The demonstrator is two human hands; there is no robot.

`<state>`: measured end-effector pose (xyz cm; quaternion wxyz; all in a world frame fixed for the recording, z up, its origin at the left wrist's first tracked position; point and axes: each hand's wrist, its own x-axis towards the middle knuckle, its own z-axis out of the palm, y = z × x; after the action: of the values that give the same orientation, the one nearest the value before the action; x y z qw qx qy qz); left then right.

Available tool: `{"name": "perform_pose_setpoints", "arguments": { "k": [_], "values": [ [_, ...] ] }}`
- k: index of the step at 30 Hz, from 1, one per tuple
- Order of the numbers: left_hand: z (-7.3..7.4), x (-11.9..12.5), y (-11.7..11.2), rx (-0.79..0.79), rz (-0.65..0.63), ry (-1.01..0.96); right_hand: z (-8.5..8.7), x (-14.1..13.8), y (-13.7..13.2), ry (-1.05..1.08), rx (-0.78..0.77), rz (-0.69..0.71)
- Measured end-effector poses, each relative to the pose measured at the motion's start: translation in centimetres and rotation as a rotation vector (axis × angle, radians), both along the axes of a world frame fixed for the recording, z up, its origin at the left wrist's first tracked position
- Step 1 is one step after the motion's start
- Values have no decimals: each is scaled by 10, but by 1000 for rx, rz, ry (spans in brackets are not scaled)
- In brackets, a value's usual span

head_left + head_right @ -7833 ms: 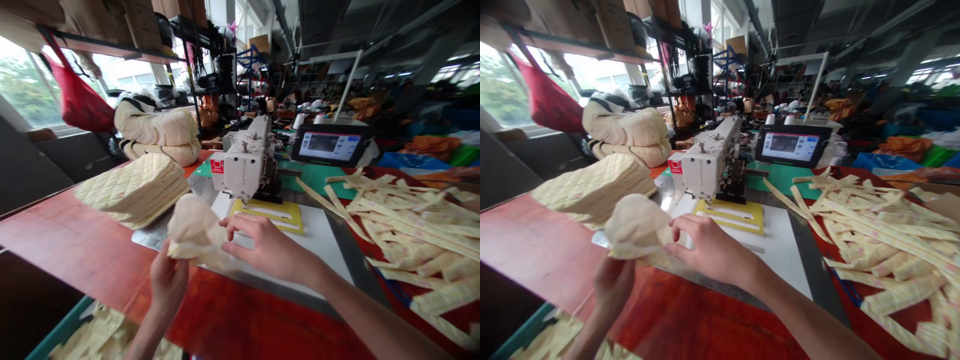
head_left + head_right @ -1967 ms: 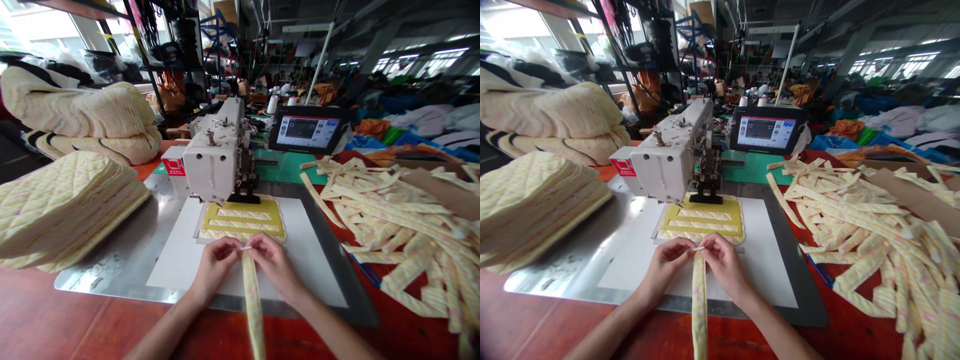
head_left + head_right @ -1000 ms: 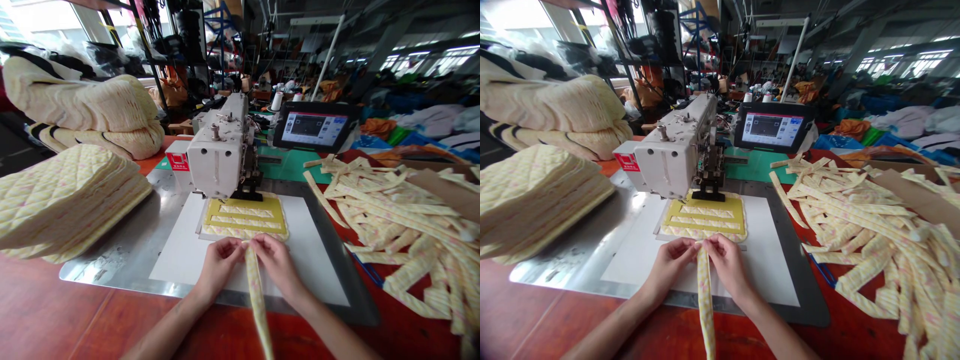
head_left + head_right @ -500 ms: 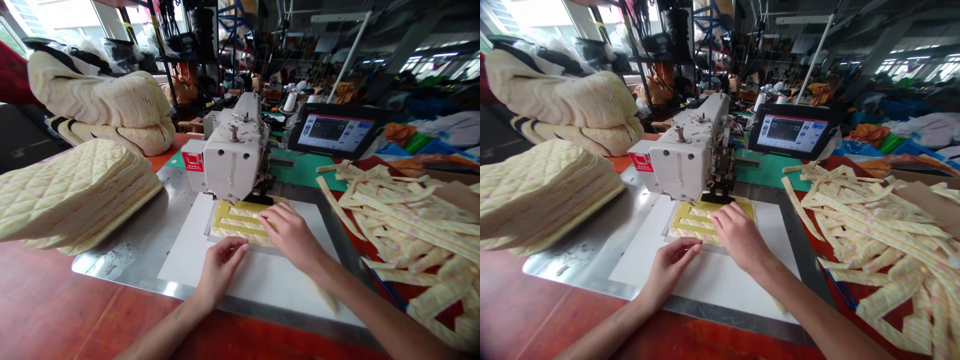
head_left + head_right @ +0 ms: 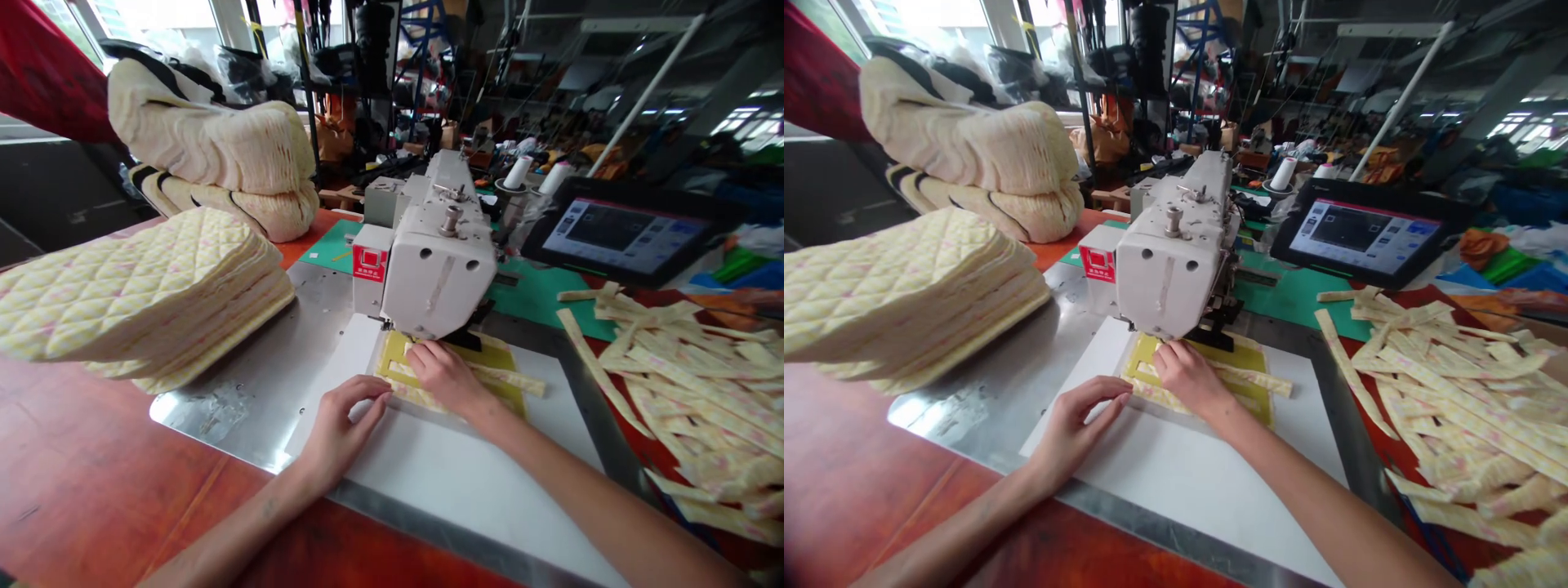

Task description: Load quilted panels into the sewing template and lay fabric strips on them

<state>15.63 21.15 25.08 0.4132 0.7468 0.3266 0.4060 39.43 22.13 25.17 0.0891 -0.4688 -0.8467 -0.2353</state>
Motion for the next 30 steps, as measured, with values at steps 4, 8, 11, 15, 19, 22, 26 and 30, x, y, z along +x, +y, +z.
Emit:
{"name": "perform_pose_setpoints", "arguments": {
  "k": [4, 8, 11, 15, 19, 22, 26, 30],
  "values": [
    [-2, 2, 12, 33, -18, 42, 2, 1, -1, 41, -106, -46],
    [-3, 6, 30, 146, -54, 116, -4, -2, -5, 154, -152, -87],
    [-2, 12, 47, 333, -100, 192, -9, -5, -12, 295, -164, -124],
    [-2, 25, 67, 593, -238, 338, -11, -7, -21, 474, -267, -153],
    [-6, 35, 78, 733, -293, 483, -9, -4, -25, 560, -387, -200],
    [-7, 36, 79, 745, -251, 566, -6, 1, -25, 594, -443, -190],
    [-1, 37, 76, 756, -244, 614, -5, 7, -24, 626, -448, -179],
    [4, 39, 75, 759, -237, 665, -12, 7, -26, 660, -346, -204]
  ]
}}
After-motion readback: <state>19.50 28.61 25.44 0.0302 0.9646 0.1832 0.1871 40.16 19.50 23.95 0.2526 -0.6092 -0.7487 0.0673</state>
